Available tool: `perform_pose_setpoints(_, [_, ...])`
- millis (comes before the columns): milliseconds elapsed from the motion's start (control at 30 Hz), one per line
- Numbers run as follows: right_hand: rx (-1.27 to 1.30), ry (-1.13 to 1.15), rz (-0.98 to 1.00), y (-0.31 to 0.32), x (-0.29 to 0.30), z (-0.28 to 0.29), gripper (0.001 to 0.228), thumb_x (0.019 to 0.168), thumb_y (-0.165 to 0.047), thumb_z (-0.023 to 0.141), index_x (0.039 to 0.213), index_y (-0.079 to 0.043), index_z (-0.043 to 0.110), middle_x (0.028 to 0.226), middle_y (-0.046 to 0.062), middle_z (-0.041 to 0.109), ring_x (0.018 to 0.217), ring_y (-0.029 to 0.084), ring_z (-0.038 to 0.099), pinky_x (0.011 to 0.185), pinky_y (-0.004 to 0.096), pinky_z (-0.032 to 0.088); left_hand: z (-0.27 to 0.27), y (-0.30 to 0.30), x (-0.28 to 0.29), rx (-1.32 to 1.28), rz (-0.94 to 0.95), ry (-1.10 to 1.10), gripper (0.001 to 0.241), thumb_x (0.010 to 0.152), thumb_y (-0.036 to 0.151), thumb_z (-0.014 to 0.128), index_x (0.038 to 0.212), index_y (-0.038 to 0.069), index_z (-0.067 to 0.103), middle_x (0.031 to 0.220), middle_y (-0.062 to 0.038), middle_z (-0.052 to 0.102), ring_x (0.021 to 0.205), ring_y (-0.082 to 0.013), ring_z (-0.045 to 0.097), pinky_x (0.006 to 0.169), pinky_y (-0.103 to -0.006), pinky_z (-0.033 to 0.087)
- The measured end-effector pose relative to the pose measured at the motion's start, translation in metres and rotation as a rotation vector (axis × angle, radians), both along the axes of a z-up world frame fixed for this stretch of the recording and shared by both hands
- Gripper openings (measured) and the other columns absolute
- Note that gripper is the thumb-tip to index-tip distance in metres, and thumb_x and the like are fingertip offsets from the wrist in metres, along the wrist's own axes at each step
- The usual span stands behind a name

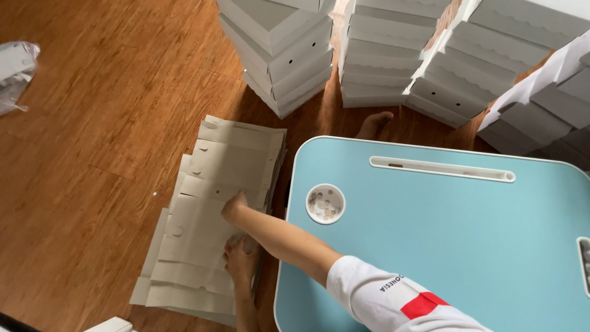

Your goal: The person folds a flat cardboard template into a box by bending the sides and tucking in the tabs by hand, then places the finished box onto a large stack of similar boxes.

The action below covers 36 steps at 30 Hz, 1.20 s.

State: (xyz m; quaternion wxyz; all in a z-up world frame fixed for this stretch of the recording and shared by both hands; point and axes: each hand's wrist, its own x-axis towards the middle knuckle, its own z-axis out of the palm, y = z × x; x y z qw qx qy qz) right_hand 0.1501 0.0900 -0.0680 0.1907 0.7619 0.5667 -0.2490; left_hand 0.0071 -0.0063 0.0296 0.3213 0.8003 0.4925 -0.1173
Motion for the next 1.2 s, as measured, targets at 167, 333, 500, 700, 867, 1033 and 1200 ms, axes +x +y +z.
perform_pose_setpoints(167, [-0.088, 0.045, -0.126, -0.003, 0.009, -0.018, 0.037, 0.085, -0.013, 0.078, 0.122, -0.015, 0.072, 0.128, 0.015, 0.070, 0.122, 0.037, 0.065, 0.103, 0.069, 0.040, -0.012, -0.004, 0.003, -0.010, -0.032, -0.093, 0.052, 0.099, 0.053, 0.055, 0.139, 0.022, 0.067, 0.150, -0.015, 0.051, 0.135, -0.0444, 0.049, 0.111, -0.0614, 0.043])
perform_pose_setpoints(333, [-0.174, 0.084, -0.083, -0.018, 0.003, 0.016, 0.039, 0.091, -0.013, 0.074, 0.129, -0.017, 0.067, 0.134, 0.013, 0.067, 0.126, 0.033, 0.062, 0.104, 0.065, 0.040, -0.034, -0.005, -0.001, 0.001, -0.018, -0.254, 0.047, 0.107, 0.035, 0.039, 0.114, 0.000, 0.070, 0.111, -0.024, 0.069, 0.109, -0.0445, 0.065, 0.099, -0.0599, 0.051])
perform_pose_setpoints(500, [-0.193, 0.028, -0.117, -0.023, 0.007, 0.006, 0.041, 0.089, -0.015, 0.077, 0.129, -0.013, 0.067, 0.133, 0.014, 0.068, 0.128, 0.033, 0.062, 0.106, 0.060, 0.041, -0.100, 0.014, -0.007, 0.225, 0.044, -0.304, 0.038, 0.098, 0.012, 0.053, 0.135, 0.008, 0.060, 0.121, -0.019, 0.069, 0.105, -0.0446, 0.069, 0.093, -0.0568, 0.056])
perform_pose_setpoints(700, [-0.207, 0.021, -0.050, -0.034, 0.009, 0.017, 0.042, 0.093, -0.014, 0.073, 0.134, -0.009, 0.064, 0.141, 0.015, 0.063, 0.135, 0.033, 0.057, 0.112, 0.059, 0.038, -0.042, 0.009, -0.004, 0.235, 0.110, -0.389, 0.037, 0.094, 0.002, 0.060, 0.129, 0.013, 0.064, 0.109, -0.010, 0.073, 0.105, -0.0323, 0.072, 0.092, -0.0498, 0.058])
perform_pose_setpoints(867, [0.091, -0.022, 0.085, -0.042, 0.011, 0.013, 0.010, 0.095, -0.007, 0.062, 0.092, -0.012, 0.071, 0.089, 0.006, 0.069, 0.086, 0.023, 0.067, 0.095, 0.050, 0.050, -0.041, -0.002, -0.005, 0.494, 0.132, -0.332, 0.020, 0.099, 0.012, 0.063, 0.117, 0.020, 0.067, 0.098, -0.002, 0.073, 0.089, -0.0248, 0.074, 0.078, -0.0421, 0.061])
perform_pose_setpoints(1033, [0.280, -0.150, 0.359, -0.033, -0.005, 0.055, 0.026, 0.093, -0.004, 0.067, 0.072, -0.020, 0.067, 0.068, -0.004, 0.066, 0.067, 0.011, 0.065, 0.090, 0.041, 0.054, -0.013, -0.025, -0.005, 1.090, 0.060, -0.357, 0.032, 0.095, 0.010, 0.062, 0.123, 0.024, 0.061, 0.116, -0.005, 0.064, 0.106, -0.0253, 0.066, 0.084, -0.0428, 0.053])
perform_pose_setpoints(1200, [0.625, -0.133, 0.340, -0.048, -0.011, 0.140, 0.011, 0.076, -0.006, 0.081, 0.080, -0.015, 0.076, 0.073, 0.005, 0.072, 0.069, 0.023, 0.068, 0.083, 0.045, 0.050, -0.032, -0.040, 0.001, 0.380, 0.016, -0.736, 0.023, 0.100, 0.011, 0.064, 0.122, 0.012, 0.065, 0.121, -0.007, 0.064, 0.117, -0.0291, 0.064, 0.098, -0.0416, 0.049])
